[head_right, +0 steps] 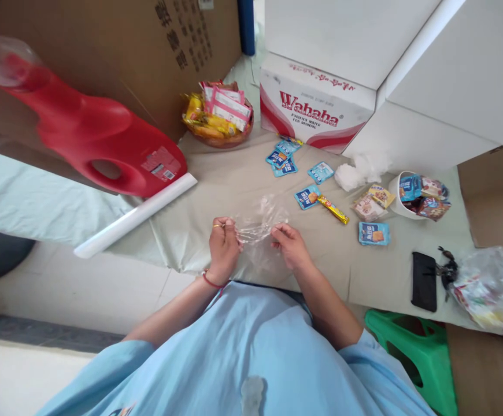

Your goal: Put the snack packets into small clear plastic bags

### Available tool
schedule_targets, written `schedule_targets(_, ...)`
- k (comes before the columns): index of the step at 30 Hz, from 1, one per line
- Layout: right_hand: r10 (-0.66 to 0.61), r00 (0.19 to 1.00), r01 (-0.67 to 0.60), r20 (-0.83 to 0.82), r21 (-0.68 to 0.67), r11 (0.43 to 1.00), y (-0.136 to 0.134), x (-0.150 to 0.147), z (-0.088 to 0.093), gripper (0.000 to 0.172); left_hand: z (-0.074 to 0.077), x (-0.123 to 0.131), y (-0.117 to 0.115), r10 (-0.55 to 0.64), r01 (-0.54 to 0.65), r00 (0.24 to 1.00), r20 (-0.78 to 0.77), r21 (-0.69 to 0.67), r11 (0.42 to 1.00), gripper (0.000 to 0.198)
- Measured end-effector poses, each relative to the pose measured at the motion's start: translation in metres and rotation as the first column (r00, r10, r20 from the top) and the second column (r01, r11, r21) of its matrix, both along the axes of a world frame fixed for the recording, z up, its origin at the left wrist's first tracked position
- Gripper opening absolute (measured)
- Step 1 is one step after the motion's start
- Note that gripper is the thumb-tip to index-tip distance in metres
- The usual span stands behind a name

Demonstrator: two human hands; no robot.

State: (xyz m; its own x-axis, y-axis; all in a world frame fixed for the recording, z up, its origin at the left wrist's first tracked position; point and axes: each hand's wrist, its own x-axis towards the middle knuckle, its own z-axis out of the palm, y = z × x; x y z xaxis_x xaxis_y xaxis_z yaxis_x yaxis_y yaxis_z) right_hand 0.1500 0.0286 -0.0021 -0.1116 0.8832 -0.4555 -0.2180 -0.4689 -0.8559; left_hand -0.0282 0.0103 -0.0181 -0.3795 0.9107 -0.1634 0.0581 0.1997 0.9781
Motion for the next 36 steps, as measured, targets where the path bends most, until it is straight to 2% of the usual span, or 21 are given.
schedule_targets(2, -0.03, 0.994, 0.019, -0.109, -0.1, 0.995, 0.002, 0.017, 0.001, 0.04, -0.007, -0.017, 0.011, 0.047, -0.049, 0.997, -0.058, -0.02, 0.999, 0.029)
schedule_targets(5, -0.082, 0.981, 0.047, -0.173, -0.196, 0.979, 0.007, 0.045, 0.001, 0.042, -0.015, -0.042, 0.028, -0.03, 0.014, 0.979, -0.202, -0.082, 0.997, 0.025)
schedule_targets(8, -0.106, 0.988, 0.079, -0.116, -0.21, 0.974, 0.011, 0.073, -0.003, 0.043, -0.019, -0.061, 0.046, -0.144, 0.108, 0.951, -0.273, -0.145, 0.984, 0.022)
schedule_targets(11, -0.079, 0.997, 0.079, 0.006, -0.18, 0.98, 0.014, 0.093, -0.009, 0.043, -0.022, -0.07, 0.063, -0.195, 0.149, 0.937, -0.289, -0.171, 0.974, 0.021)
schedule_targets(14, -0.037, 0.993, 0.054, 0.11, -0.162, 0.985, 0.015, 0.102, -0.015, 0.047, -0.023, -0.071, 0.071, -0.232, 0.177, 0.921, -0.313, -0.194, 0.965, 0.021)
schedule_targets(16, -0.022, 0.99, 0.043, 0.137, -0.15, 0.988, 0.016, 0.101, -0.017, 0.052, -0.019, -0.068, 0.069, -0.211, 0.171, 0.884, -0.418, -0.131, 0.976, 0.034)
schedule_targets(18, -0.012, 0.989, 0.032, 0.146, -0.136, 0.99, 0.017, 0.099, -0.019, 0.056, -0.012, -0.065, 0.064, -0.205, 0.265, 0.761, -0.615, 0.007, 0.964, 0.053)
schedule_targets(19, -0.005, 0.989, 0.024, 0.15, -0.13, 0.991, 0.018, 0.098, -0.02, 0.057, -0.008, -0.063, 0.062, -0.221, 0.373, 0.66, -0.718, 0.058, 0.926, 0.057)
schedule_targets(20, 0.005, 0.988, 0.014, 0.154, -0.123, 0.992, 0.019, 0.097, -0.02, 0.058, -0.004, -0.062, 0.06, -0.255, 0.505, 0.543, -0.8, 0.069, 0.861, 0.057)
schedule_targets(22, 0.023, 0.985, -0.005, 0.169, -0.103, 0.995, 0.02, 0.097, -0.021, 0.057, 0.002, -0.061, 0.059, -0.369, 0.728, 0.312, -0.875, -0.029, 0.685, 0.057)
schedule_targets(24, 0.025, 0.98, -0.011, 0.197, -0.071, 0.997, 0.021, 0.099, -0.022, 0.055, 0.005, -0.063, 0.06, -0.497, 0.835, 0.13, -0.858, -0.175, 0.521, 0.063)
schedule_targets(25, 0.019, 0.975, -0.008, 0.219, -0.051, 0.999, 0.022, 0.101, -0.024, 0.054, 0.005, -0.066, 0.061, -0.552, 0.854, 0.062, -0.831, -0.241, 0.46, 0.069)
schedule_targets(27, 0.0, 0.959, 0.003, 0.282, -0.011, 1.0, 0.022, 0.107, -0.027, 0.05, 0.003, -0.073, 0.064, -0.636, 0.852, -0.027, -0.771, -0.351, 0.388, 0.082)
schedule_targets(29, -0.005, 0.926, -0.001, 0.377, 0.017, 1.0, 0.022, 0.116, -0.03, 0.044, -0.001, -0.081, 0.064, -0.691, 0.825, -0.079, -0.718, -0.436, 0.359, 0.096)
schedule_targets(31, 0.018, 0.859, -0.043, 0.512, 0.038, 0.998, 0.022, 0.126, -0.031, 0.035, -0.004, -0.087, 0.063, -0.724, 0.796, -0.115, -0.68, -0.499, 0.342, 0.108)
schedule_targets(33, 0.013, 0.723, -0.105, 0.691, 0.091, 0.99, 0.022, 0.132, -0.026, 0.025, -0.005, -0.09, 0.06, -0.739, 0.773, -0.151, -0.656, -0.545, 0.326, 0.116)
schedule_targets(36, -0.189, 0.468, -0.183, 0.863, 0.304, 0.935, 0.023, 0.125, -0.005, 0.02, -0.003, -0.088, 0.056, -0.746, 0.75, -0.201, -0.635, -0.59, 0.301, 0.125)
